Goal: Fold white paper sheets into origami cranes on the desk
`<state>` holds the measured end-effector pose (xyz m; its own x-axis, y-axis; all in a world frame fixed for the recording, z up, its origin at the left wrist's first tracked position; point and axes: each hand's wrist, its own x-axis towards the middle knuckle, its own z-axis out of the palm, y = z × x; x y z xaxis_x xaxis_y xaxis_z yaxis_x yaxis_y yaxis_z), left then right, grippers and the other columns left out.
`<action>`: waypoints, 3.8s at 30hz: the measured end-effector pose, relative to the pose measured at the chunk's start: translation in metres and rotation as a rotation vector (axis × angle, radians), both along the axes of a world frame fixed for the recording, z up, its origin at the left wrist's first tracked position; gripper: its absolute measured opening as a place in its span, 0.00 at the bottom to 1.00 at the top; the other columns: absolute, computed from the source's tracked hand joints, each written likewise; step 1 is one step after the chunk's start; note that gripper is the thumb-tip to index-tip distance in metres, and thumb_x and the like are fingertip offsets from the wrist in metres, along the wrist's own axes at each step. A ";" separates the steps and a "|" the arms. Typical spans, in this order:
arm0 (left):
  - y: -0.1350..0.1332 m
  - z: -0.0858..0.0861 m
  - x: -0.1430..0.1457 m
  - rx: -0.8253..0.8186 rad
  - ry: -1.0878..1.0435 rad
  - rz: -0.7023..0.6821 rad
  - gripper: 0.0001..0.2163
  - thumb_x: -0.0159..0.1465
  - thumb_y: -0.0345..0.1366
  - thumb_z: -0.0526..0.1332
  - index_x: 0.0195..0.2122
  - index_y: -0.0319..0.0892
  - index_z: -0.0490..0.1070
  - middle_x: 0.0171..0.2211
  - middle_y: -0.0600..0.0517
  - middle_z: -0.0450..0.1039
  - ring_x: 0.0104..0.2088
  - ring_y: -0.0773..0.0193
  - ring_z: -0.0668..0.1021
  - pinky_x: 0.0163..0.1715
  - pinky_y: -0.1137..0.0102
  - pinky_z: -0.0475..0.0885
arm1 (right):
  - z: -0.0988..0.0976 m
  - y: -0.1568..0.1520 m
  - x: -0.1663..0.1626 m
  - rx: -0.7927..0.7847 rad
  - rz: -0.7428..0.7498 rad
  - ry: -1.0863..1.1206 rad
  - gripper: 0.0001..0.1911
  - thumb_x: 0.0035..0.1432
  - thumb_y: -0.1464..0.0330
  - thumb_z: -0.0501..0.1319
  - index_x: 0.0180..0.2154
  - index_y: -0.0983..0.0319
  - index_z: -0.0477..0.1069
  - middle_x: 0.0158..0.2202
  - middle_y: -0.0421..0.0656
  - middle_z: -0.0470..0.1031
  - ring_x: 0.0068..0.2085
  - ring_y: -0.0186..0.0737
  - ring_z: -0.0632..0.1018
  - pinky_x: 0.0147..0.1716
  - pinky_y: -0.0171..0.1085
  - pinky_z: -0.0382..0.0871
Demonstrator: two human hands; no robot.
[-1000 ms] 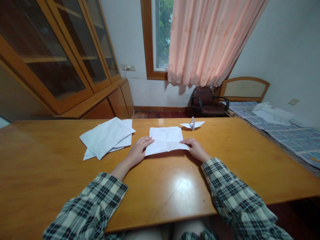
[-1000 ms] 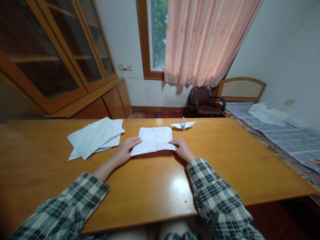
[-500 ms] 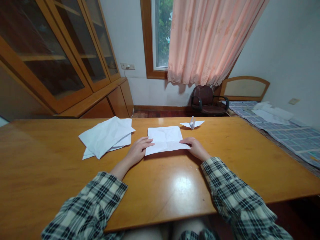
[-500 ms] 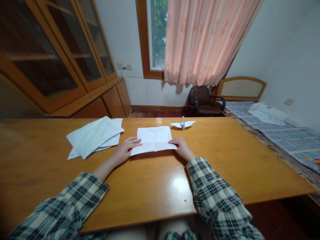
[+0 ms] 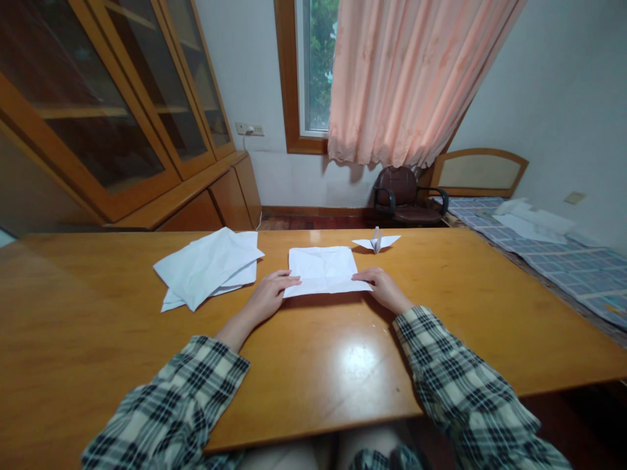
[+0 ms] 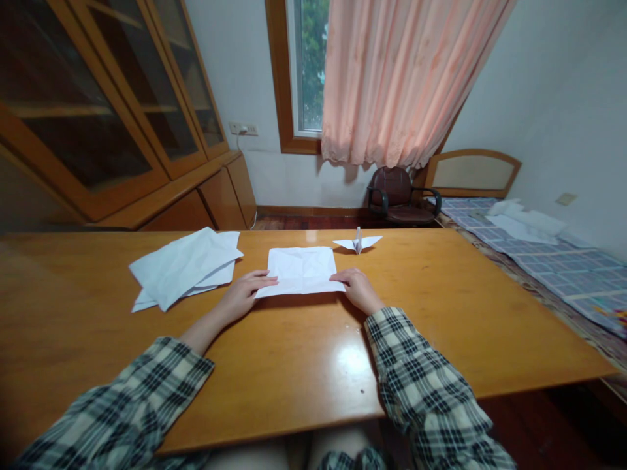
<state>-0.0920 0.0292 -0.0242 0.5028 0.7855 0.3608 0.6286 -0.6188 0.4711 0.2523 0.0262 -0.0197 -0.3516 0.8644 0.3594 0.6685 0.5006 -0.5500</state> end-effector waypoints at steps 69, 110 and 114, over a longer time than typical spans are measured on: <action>-0.012 0.018 0.011 -0.019 0.201 0.254 0.14 0.64 0.43 0.58 0.46 0.45 0.77 0.32 0.48 0.76 0.35 0.57 0.70 0.38 0.65 0.63 | 0.004 -0.007 -0.016 -0.132 -0.193 0.022 0.05 0.55 0.67 0.59 0.34 0.61 0.72 0.28 0.41 0.74 0.32 0.39 0.72 0.34 0.37 0.62; -0.038 0.014 0.085 0.038 0.310 0.346 0.16 0.66 0.41 0.55 0.53 0.45 0.71 0.50 0.39 0.68 0.55 0.45 0.67 0.56 0.43 0.56 | 0.010 -0.017 -0.031 0.000 -0.040 -0.108 0.07 0.58 0.68 0.60 0.37 0.57 0.77 0.51 0.44 0.75 0.54 0.49 0.68 0.53 0.50 0.60; -0.032 0.006 0.082 0.022 0.279 0.322 0.16 0.67 0.39 0.53 0.54 0.46 0.69 0.60 0.43 0.63 0.61 0.47 0.62 0.61 0.46 0.51 | 0.009 -0.018 -0.032 -0.018 -0.019 -0.126 0.09 0.59 0.66 0.60 0.41 0.58 0.76 0.54 0.45 0.73 0.58 0.51 0.66 0.55 0.52 0.60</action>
<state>-0.0096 -0.0030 -0.0179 0.3142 0.9119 0.2640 0.8928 -0.3784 0.2444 0.2202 0.0078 -0.0111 -0.3762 0.8772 0.2982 0.7421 0.4780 -0.4699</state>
